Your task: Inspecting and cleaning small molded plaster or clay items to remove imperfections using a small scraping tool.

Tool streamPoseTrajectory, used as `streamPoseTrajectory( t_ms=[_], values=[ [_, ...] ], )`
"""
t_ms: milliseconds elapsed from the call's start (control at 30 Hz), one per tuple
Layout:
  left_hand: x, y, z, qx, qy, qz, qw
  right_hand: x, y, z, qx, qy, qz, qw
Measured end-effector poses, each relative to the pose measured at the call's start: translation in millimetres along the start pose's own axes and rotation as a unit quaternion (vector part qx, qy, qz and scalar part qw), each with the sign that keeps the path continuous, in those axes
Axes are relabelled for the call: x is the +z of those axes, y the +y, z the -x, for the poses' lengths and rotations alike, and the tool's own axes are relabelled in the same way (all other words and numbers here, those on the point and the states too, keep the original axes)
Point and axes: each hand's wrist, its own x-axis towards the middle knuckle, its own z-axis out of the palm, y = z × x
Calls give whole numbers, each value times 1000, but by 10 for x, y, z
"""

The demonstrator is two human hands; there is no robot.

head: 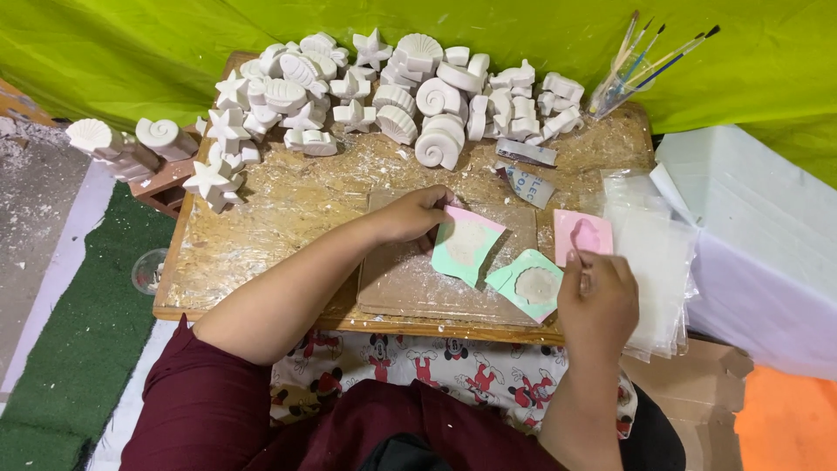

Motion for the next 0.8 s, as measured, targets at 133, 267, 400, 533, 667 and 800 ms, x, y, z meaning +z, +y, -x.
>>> streamPoseTrajectory(
  t_ms=[133,267,400,533,667,800],
  values=[
    [21,142,99,-4,-7,-4,1000,60,-306,-270,-7,-75,-164,984],
    [-8,277,197,-55,-36,14,998,278,-375,-544,23,-307,-217,926],
    [-45,192,106,-88,-61,21,994,320,-494,-739,59,-394,-209,893],
    [-9,199,98,-93,-68,29,993,462,-407,-830,125,-413,-303,850],
    [-19,108,49,-80,-68,44,993,570,-351,-830,137,-399,-362,831],
    [9,123,64,-65,-63,65,994,518,-341,-865,136,-383,-385,829]
  ],
)
